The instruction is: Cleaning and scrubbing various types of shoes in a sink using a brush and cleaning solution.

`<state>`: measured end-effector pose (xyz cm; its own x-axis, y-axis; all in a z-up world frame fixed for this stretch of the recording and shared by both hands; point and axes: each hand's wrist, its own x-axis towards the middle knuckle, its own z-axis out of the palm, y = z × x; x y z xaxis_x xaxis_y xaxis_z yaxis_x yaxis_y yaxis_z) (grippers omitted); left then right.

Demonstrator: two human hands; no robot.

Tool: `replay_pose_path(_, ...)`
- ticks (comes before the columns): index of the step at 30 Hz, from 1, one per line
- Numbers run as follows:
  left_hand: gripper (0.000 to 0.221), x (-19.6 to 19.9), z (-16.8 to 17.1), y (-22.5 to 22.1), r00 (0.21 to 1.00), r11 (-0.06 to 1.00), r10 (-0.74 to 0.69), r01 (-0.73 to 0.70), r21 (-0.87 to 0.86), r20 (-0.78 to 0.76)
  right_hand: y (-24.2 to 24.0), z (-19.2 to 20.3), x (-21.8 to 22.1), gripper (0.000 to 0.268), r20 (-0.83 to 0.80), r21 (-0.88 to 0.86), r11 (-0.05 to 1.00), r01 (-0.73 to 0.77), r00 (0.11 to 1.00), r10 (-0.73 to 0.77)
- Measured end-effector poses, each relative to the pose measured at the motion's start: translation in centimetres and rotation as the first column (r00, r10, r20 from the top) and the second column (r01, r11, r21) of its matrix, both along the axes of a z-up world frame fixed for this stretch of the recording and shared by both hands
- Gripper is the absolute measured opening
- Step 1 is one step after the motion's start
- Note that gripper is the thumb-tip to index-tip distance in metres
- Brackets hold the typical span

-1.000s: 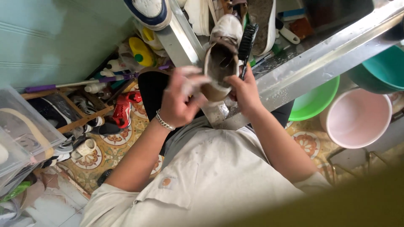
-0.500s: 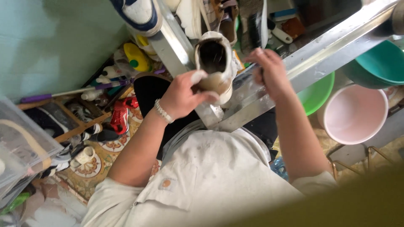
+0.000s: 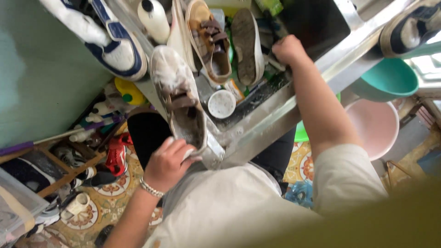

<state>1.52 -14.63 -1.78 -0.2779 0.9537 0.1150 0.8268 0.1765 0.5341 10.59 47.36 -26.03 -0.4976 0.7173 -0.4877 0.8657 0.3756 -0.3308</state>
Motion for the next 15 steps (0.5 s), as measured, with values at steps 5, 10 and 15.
replay_pose_path(5, 0.044, 1.1, -2.3, -1.3, 0.983, 0.993, 0.108, -0.098, -0.070, 0.150, 2.5, 0.3, -4.4, 0.045, 0.496, -0.065, 0.991, -0.119, 0.858, 0.136)
replay_pose_path(10, 0.049, 1.4, -4.5, -2.9, 0.965, 0.987, 0.133, -0.107, -0.123, 0.227, 3.9, -5.3, -6.2, 0.088, 0.386, 0.075, 0.996, -0.037, 0.922, 0.005)
replay_pose_path(15, 0.043, 1.9, -5.3, -3.3, 0.925, 0.977, 0.179, -0.126, -0.173, 0.336, 0.7, -2.9, -10.0, 0.076, 0.266, -0.007, 0.978, -0.207, 0.943, 0.202)
